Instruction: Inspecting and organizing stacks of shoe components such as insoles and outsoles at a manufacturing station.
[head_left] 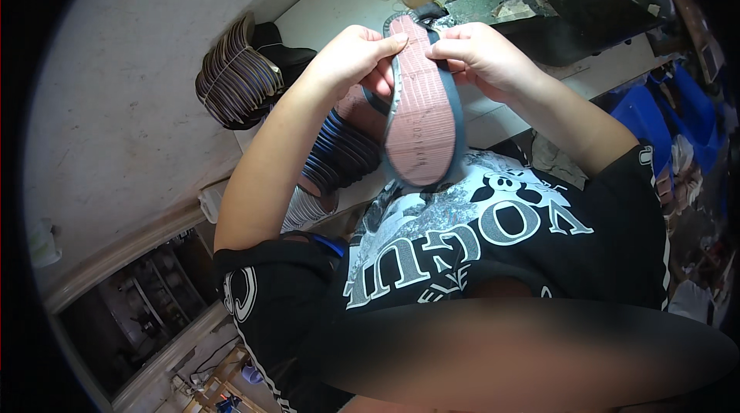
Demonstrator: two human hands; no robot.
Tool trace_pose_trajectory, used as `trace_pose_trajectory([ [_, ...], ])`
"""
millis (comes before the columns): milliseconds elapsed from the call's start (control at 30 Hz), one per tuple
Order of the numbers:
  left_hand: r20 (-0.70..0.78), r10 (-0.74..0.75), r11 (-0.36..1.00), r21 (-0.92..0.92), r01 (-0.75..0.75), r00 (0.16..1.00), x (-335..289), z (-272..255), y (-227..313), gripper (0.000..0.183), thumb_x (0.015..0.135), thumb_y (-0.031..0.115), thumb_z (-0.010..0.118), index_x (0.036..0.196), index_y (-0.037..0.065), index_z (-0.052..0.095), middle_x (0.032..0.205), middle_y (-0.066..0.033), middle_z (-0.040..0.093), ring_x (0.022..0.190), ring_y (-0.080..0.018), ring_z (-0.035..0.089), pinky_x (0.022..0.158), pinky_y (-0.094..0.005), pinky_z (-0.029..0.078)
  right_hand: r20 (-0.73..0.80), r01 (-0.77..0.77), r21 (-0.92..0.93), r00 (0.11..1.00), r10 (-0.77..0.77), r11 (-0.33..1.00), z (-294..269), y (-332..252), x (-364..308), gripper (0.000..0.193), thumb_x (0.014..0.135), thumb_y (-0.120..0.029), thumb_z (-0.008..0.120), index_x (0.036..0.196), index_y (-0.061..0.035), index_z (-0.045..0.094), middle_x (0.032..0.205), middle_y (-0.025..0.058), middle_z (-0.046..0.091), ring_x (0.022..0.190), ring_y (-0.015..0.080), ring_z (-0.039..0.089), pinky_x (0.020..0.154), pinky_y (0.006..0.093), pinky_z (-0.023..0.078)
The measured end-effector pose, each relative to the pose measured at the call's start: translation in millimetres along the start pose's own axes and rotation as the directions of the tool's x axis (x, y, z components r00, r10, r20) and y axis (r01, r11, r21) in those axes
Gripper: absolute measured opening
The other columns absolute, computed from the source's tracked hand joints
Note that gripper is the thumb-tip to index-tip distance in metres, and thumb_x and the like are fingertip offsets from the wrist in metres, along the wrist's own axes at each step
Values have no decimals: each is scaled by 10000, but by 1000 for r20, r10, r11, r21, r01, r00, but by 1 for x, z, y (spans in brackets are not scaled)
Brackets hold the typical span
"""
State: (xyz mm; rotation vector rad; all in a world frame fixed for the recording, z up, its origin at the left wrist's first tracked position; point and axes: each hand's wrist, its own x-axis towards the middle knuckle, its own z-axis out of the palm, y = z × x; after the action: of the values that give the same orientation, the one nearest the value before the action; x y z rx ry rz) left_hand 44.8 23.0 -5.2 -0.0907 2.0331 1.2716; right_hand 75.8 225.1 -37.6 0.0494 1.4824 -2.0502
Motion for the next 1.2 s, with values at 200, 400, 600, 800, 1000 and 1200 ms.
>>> trace_pose_trajectory([
  [200,36,-61,983,-169,66,997,5,-4,-6,409,875,374,634,678,18,603,550,-71,621,370,-89,519,355,-195,405,138,-107,-71,984,116,992,-12,7,-16,208,798,-161,666,936,-6,667,784,28,647,675,63,576,615,220,464],
  [400,55,-47,982,-179,56,997,11,-14,-6,410,871,390,636,683,29,593,513,-73,602,338,-83,500,336,-171,388,132,-58,49,990,51,997,2,29,-50,266,841,-188,682,1006,21,659,925,62,679,839,97,617,779,249,483],
  [600,-161,60,993,109,-43,985,22,-23,-5,488,812,527,644,625,79,591,461,45,426,406,-43,347,398,-205,272,34,54,100,998,-57,994,5,41,-28,252,854,-186,668,975,35,663,910,67,677,812,103,615,750,253,488],
  [800,-194,109,994,40,-103,975,27,-27,-15,447,810,550,623,785,104,644,659,54,512,552,-47,375,536,-195,321,13,105,185,994,-109,977,8,36,-3,283,863,-203,657,983,53,657,916,87,678,796,108,623,745,253,497],
  [1000,6,182,921,-351,-169,983,16,-8,-18,376,726,219,778,971,-21,626,853,12,613,676,-30,461,596,-162,351,-45,138,262,990,-131,955,14,43,7,295,875,-231,647,958,51,667,882,87,678,770,98,623,703,232,498],
  [1200,-69,133,906,-396,-150,989,19,-3,-21,320,732,203,772,929,-3,628,796,11,618,645,-41,463,598,-193,363,26,-81,254,997,77,964,28,52,-30,327,846,-191,682,1064,41,611,990,111,651,786,139,652,695,253,538],
])
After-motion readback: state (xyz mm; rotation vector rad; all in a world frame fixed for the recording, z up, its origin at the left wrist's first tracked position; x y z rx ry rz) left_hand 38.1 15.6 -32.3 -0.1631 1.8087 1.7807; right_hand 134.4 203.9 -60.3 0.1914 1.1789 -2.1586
